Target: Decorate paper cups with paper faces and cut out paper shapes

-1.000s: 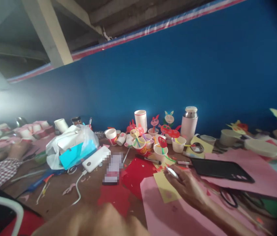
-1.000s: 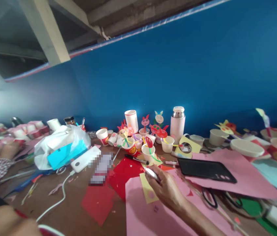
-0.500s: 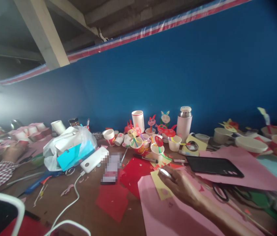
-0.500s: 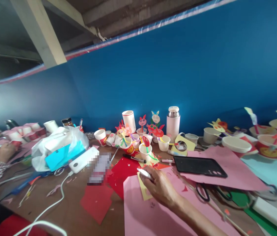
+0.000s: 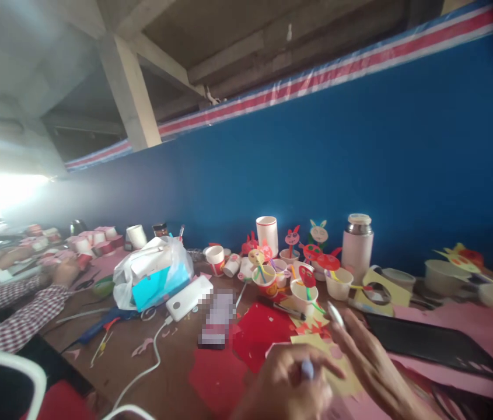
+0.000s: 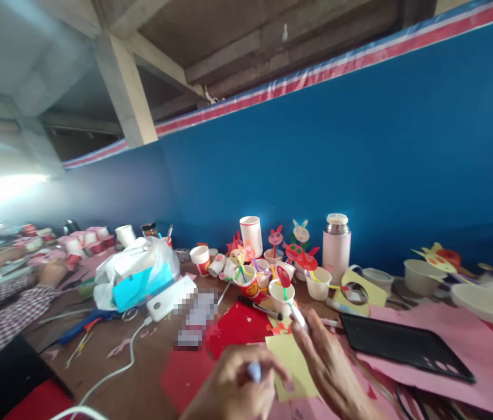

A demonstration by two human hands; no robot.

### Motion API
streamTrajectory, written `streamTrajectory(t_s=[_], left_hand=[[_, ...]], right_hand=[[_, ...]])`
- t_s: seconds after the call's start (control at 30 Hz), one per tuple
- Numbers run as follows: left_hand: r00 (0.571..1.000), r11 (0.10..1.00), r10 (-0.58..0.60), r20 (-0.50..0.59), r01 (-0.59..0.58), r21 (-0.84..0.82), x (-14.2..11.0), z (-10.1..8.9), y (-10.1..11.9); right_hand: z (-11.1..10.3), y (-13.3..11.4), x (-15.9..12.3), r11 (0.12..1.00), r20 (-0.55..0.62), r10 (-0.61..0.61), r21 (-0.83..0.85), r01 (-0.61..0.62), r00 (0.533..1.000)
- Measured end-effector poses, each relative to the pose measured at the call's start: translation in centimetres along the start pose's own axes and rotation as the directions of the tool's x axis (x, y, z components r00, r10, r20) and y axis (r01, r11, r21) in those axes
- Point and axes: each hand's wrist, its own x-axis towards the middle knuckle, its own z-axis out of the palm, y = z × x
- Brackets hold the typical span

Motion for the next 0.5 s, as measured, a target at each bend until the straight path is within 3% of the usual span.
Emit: streamTrajectory(t_s=[0.1,0.2,0.3,0.5], left_hand=[[0.998,1.0,-0.001,0.071,0.001,0.006,2.9,0.0,-1.0],[0.995,0.999,0.023,0.096,-0.026,0.031,4.5,0.4,-2.4],[0.992,0.983,0.124,0.036,-0.128,0.129,5.3,0.5,-4.0],[0.967,0.948,0.244,-0.069,-0.223,0.227,5.3,0.2,-6.9]], right_hand=[[0.0,1.0,0.3,1.0,-0.033,0.005,-0.013,-0.006,0.999],[-0.3,2.0,0.2,0.999,0.062,-0.015,-0.038,0.017,0.998],[-0.7,3.1,-0.4,0.999,0.132,0.022,-0.05,-0.016,0.991],[0.7,4.3,-3.0,0.968,0.013,0.196,0.159,-0.196,0.981]])
